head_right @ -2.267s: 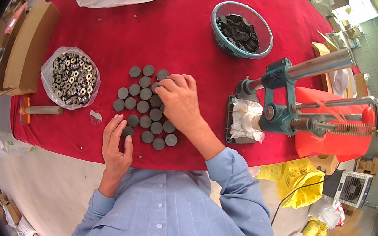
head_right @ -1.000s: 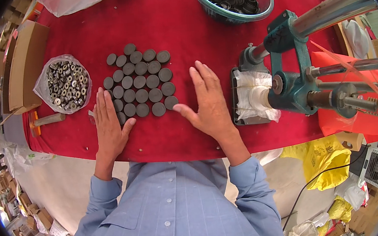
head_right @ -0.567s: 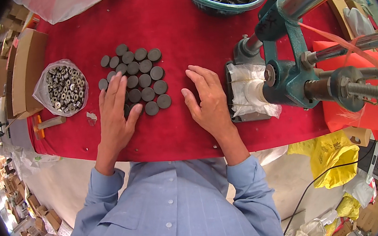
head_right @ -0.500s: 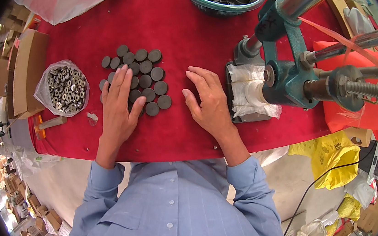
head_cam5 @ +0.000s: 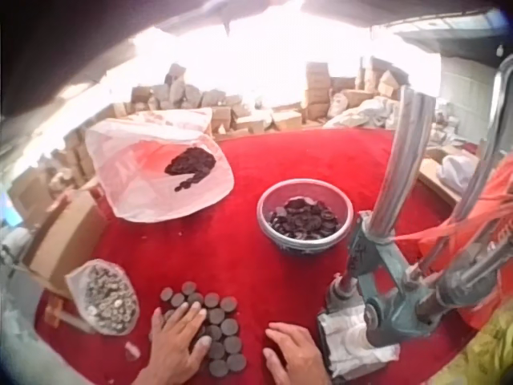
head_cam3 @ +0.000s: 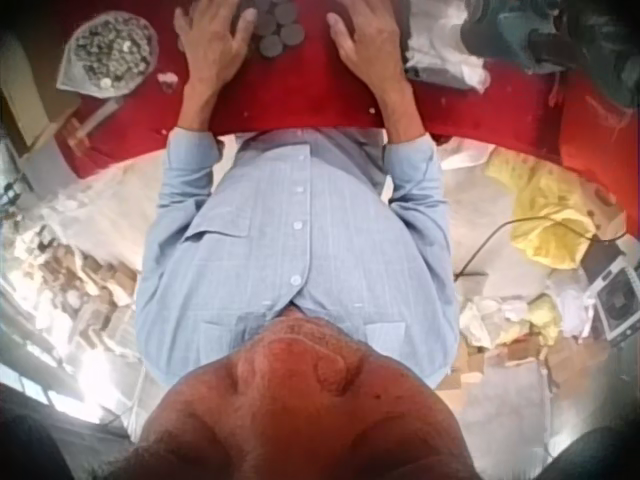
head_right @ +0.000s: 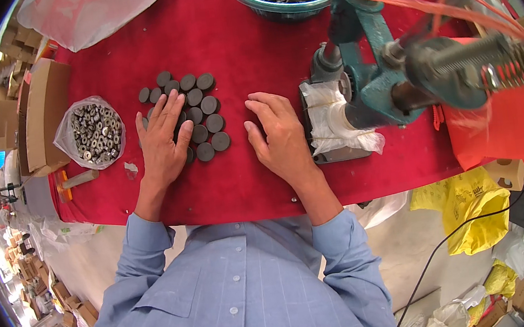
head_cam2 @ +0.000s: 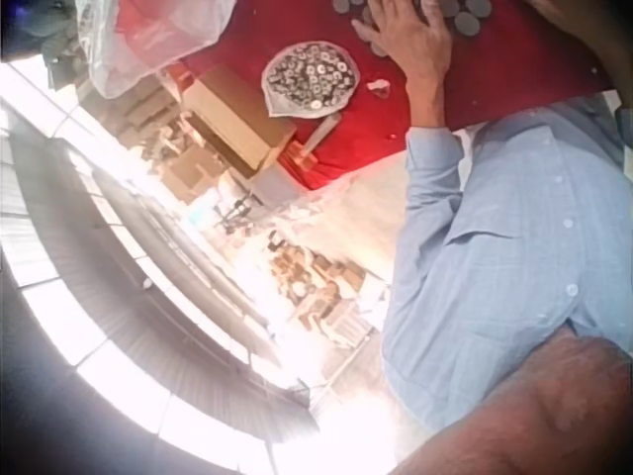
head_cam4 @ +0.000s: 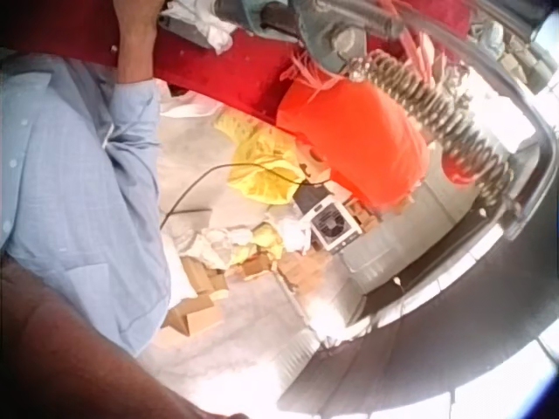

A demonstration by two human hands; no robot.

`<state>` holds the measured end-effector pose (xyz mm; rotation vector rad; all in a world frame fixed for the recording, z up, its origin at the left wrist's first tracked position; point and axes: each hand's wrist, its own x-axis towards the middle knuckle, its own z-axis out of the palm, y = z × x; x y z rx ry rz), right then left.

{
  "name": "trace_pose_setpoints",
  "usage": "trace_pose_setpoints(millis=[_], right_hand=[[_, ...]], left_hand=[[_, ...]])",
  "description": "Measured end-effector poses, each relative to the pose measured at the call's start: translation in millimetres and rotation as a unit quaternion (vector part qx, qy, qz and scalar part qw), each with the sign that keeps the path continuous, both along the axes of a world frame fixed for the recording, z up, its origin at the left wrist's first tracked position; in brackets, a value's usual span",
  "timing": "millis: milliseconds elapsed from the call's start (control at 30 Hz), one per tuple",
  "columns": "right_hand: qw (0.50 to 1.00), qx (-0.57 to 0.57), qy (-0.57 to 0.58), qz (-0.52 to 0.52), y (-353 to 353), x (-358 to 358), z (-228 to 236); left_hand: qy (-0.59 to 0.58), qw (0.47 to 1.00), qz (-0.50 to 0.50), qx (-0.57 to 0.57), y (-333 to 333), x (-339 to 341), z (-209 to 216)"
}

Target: The person arranges small circular metal components on a red table surface. They pick up dark circular pieces from a bowl and place them on top of the metal components, creating a uniform grid pattern. The person uses their hands to sort and align the items, occasionally adjusting the position of the components to ensure they are neatly organized.

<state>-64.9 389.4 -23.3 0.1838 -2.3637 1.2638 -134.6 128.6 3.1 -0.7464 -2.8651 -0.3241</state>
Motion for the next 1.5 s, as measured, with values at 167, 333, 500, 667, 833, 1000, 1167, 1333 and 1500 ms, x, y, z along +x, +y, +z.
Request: trace_pose_setpoints(millis=[167,333,500,667,833,1000,1167,1333,1500], right_hand=[[1.000,0.001,0.008,0.000,-1,-3,-1],[0.999,0.035,-0.004,0.006,-2,-3,3],[0.998,0.062,-0.012,0.008,0,1,4],[0.998,0.063,-0.020,0.012,-3,0,6],[0.997,0.070,-0.022,0.013,-3,-2,7],[0.996,0.084,-0.016,0.011,1,0,7],[0.996,0.084,-0.016,0.015,-1,0,6],[0.997,0.079,-0.016,0.012,-1,-1,6],[0.997,0.078,-0.021,0.002,-1,0,6]], left_hand=[[0.048,0.998,-0.022,0.024,7,4,9],[0.016,0.996,-0.075,0.034,41,29,16],[0.011,0.998,-0.060,0.016,54,33,-4],[0.010,0.998,-0.056,0.021,56,31,-7],[0.002,0.997,-0.060,0.040,52,31,-9],[0.008,0.990,-0.025,0.136,11,35,21],[-0.018,0.996,0.052,0.073,-62,29,3],[-0.040,0.995,0.034,0.087,-76,29,-18],[-0.095,0.963,0.007,0.251,-83,25,-14]])
